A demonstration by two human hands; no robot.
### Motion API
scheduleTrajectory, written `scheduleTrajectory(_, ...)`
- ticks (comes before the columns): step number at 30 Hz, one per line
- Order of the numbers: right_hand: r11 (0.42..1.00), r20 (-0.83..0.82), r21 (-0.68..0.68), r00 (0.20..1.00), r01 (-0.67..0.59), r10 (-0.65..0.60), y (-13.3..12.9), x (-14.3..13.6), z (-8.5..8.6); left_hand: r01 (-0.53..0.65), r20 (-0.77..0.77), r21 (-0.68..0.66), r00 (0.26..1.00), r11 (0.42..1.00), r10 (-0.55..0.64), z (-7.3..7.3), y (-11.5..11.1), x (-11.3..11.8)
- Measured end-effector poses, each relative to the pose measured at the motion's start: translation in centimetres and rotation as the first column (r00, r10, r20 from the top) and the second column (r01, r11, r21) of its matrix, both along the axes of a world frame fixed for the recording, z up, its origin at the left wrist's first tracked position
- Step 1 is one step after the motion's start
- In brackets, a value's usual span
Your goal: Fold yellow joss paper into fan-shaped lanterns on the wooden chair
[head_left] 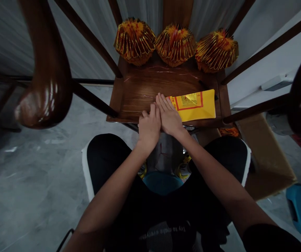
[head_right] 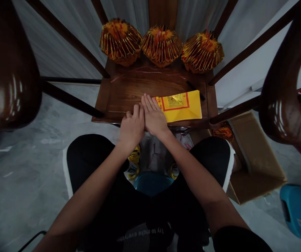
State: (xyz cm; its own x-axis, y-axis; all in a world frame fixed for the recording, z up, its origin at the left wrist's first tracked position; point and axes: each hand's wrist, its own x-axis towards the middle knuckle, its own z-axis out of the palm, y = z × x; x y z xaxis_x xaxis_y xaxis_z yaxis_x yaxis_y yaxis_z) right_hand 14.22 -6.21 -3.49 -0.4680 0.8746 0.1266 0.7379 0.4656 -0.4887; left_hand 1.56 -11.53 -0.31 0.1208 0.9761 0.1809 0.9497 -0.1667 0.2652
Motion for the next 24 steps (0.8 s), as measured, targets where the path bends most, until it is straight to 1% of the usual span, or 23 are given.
scheduleTrajectory(3,0.999,-0.013,-0.037,1.000,0.003,-0.004,1.0,0.3,-0.3,-0.079,-0.017,-0.006,0.997,0.997,0.079,-0.8,0.2,0.3)
scheduleTrajectory(6,0.995,-0.063,-0.100,0.998,-0.005,-0.002,2.0,0.7,-0.6,-0.114,-0.062,-0.030,0.992,0.993,0.112,-0.7,0.4,0.7)
scheduleTrajectory(8,0.992,-0.078,-0.128,0.997,0.005,-0.015,2.1,0.8,-0.7,-0.126,-0.154,-0.095,0.982,0.987,0.111,0.1,0.5,1.0)
scheduleTrajectory(9,0.993,-0.070,-0.115,0.997,0.023,-0.031,1.9,0.7,-0.7,-0.138,-0.215,-0.138,0.971,0.981,0.106,0.6,0.4,1.2)
scheduleTrajectory(11,0.997,-0.035,-0.037,0.997,0.072,-0.073,1.2,0.5,-0.5,-0.162,-0.327,-0.216,0.941,0.963,0.085,1.6,0.4,1.5)
scheduleTrajectory(13,0.993,0.001,0.047,0.994,0.107,-0.107,0.3,0.1,-0.3,-0.170,-0.389,-0.257,0.919,0.951,0.059,2.5,0.2,1.7)
scheduleTrajectory(15,0.991,0.029,0.079,0.994,0.106,-0.109,-0.3,-0.1,-0.1,-0.164,-0.410,-0.280,0.911,0.946,0.036,3.0,0.1,1.7)
scheduleTrajectory(18,0.994,0.061,0.073,0.994,0.085,-0.090,-0.5,-0.2,0.3,-0.140,-0.406,-0.313,0.914,0.940,0.001,3.5,0.1,1.4)
scheduleTrajectory(20,0.995,0.074,0.073,0.994,0.070,-0.076,-0.4,0.0,0.4,-0.101,-0.391,-0.333,0.919,0.937,-0.040,3.9,0.1,0.9)
scheduleTrajectory(24,0.997,0.085,0.073,0.996,-0.017,0.011,0.0,0.5,0.3,-0.034,-0.384,-0.348,0.917,0.937,-0.109,4.8,0.1,0.2)
